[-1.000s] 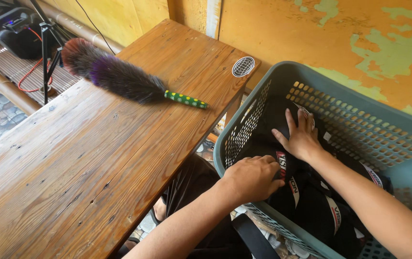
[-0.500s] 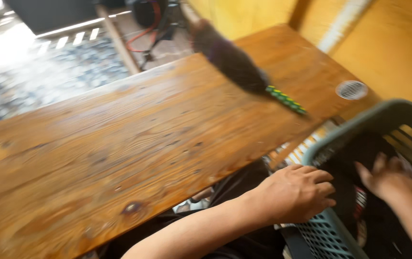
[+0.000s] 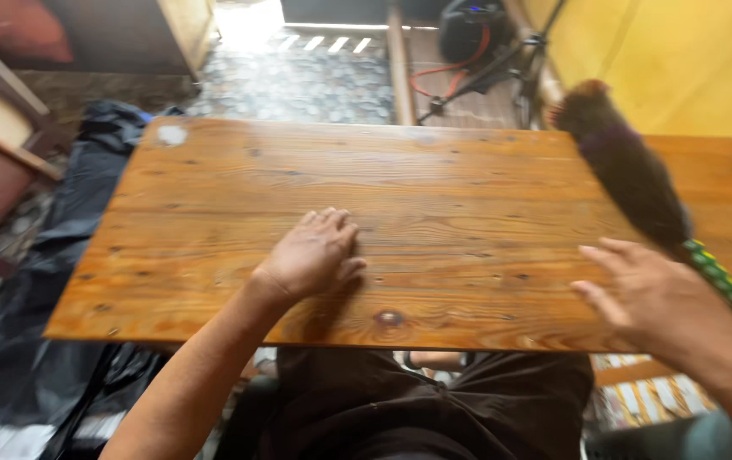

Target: The person zips a small black bag, then uses a feather duster to wipe it clean. They place the bag in a basket and retrieve a large black plastic-wrapped item, which they place on the table and dust with the feather duster.

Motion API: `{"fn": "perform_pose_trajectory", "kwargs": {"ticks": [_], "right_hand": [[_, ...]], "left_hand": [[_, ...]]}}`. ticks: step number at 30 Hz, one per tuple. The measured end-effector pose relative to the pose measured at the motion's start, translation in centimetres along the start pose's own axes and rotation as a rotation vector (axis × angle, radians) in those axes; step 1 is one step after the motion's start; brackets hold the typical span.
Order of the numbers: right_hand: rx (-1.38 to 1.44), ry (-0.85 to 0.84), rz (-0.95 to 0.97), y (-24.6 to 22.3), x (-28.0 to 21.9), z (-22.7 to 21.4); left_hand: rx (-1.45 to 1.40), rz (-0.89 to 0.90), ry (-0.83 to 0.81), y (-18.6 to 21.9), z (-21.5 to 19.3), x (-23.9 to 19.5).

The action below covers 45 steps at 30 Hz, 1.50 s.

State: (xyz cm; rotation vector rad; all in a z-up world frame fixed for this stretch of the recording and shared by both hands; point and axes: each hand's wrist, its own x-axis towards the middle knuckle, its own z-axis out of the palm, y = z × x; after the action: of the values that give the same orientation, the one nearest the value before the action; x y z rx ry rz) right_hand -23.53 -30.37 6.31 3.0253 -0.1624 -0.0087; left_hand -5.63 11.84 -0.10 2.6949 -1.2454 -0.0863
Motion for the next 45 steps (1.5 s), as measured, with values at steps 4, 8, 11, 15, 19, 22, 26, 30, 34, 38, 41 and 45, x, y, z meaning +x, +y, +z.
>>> {"fn": "perform_pose_trajectory", "kwargs": {"ticks": [4, 8, 11, 15, 19, 22, 26, 30, 34, 38, 41, 45], "right_hand": [[0.122, 0.094, -0.441, -12.9, 5.8, 1.3], [0.274, -0.021, -0.560, -24.6, 8.6, 3.6], [0.228, -0.045, -0.569, -30.9, 8.0, 1.4], [0.159, -0.051, -0.609, -33.9, 7.7, 1.6], [0.235, 0.067, -0.763, -36.3, 6.2, 1.4], [0.335, 0.032, -0.887, -39.8, 4.8, 0.9], [0.569, 0.136, -1.109, -44.5, 2.3, -0.4], [0.677, 0.110, -1.265, -49.2, 0.5, -1.0], [0.688, 0.160, -1.369, -53.5, 0.0, 0.6], [0.730, -0.021, -1.424, -57.6, 0.0, 5.5], [0.625, -0.066, -1.447, -60.3, 0.5, 8.2], [0.603, 0.143, -1.459, -63.9, 0.8, 13.4]], "left_hand": [[0.017, -0.267, 0.027, -5.1, 0.4, -4.1], [-0.068, -0.300, 0.175, -6.0, 2.4, -5.5], [-0.054, -0.290, 0.176, -5.1, 0.0, -6.2], [-0.066, -0.295, 0.237, -6.7, 0.7, -7.3], [-0.081, -0.271, 0.270, -10.8, -0.5, -13.0], [-0.119, -0.364, 0.389, -15.3, -2.5, -20.8], [-0.124, -0.756, 0.724, -19.9, -3.1, -32.4], [-0.168, -1.179, 0.800, -23.6, 1.2, -41.5], [-0.107, -1.719, 0.513, -25.9, 5.6, -47.4], [-0.215, -1.978, 0.476, -26.8, 7.9, -50.9], [-0.353, -2.079, 0.670, -27.7, 9.7, -51.8], [-0.453, -2.156, 0.522, -27.6, 10.4, -51.7]]}}
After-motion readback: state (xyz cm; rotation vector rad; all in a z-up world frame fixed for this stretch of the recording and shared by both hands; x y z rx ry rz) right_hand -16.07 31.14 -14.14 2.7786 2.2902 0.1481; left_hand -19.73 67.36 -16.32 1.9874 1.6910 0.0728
